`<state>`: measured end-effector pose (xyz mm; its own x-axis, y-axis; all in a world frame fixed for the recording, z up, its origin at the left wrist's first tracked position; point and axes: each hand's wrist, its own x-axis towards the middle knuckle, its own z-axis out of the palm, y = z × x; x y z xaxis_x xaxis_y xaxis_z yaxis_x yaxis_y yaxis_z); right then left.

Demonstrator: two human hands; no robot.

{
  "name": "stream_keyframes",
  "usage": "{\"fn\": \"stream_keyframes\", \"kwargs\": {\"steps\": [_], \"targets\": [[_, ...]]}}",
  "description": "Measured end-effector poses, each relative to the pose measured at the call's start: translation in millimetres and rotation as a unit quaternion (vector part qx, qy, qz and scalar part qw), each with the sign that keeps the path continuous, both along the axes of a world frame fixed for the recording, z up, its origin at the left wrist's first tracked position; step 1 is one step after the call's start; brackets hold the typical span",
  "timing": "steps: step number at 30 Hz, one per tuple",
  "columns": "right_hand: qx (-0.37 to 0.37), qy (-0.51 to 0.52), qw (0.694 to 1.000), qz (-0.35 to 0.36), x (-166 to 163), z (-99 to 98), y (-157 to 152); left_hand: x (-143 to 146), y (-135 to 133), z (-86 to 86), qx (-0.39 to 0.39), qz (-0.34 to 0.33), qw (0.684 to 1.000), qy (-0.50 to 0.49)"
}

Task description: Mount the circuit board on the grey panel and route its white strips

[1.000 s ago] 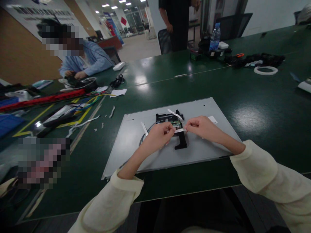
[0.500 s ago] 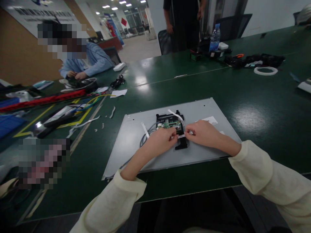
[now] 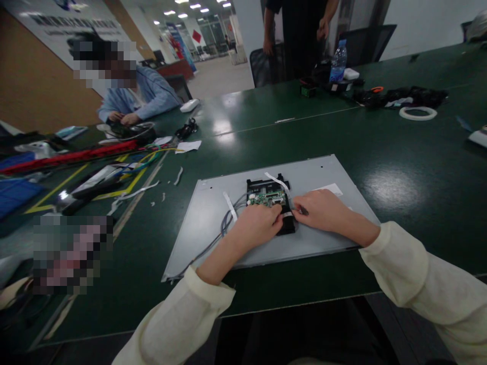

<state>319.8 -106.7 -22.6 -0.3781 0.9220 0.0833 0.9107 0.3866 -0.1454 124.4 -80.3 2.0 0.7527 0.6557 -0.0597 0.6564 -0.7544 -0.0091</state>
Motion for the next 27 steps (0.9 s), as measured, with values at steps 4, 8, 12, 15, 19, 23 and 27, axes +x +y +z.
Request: {"fn": "stream_keyframes", "kwargs": {"steps": [4, 8, 12, 15, 19, 23, 27], "targets": [[0.004, -0.017, 1.0, 0.002, 1, -0.9, 0, 0, 0, -0.6, -0.002, 0.008, 1.0, -0.002], [0.018, -0.025, 1.0, 0.004, 5, -0.7, 0, -1, 0, 1.5, -0.006, 0.016, 1.0, 0.005], [0.039, -0.04, 0.998, 0.025, 10, -1.0, 0, -3, 1, 4.6, -0.01, 0.021, 1.0, 0.007], [0.035, -0.034, 0.998, 0.04, 15, -2.0, 2, -5, 3, 5.8, -0.006, 0.015, 1.0, 0.01], [0.018, -0.024, 0.999, 0.046, 21, -3.2, 6, -9, 6, 6.9, -0.003, -0.011, 1.0, 0.027], [0.008, -0.003, 0.999, 0.035, 25, -4.4, 8, -12, 7, 8.9, -0.013, -0.036, 0.999, 0.031], [0.0, 0.031, 0.999, 0.029, 24, -6.6, 9, -18, 10, 16.3, -0.051, -0.047, 0.998, 0.006]]}}
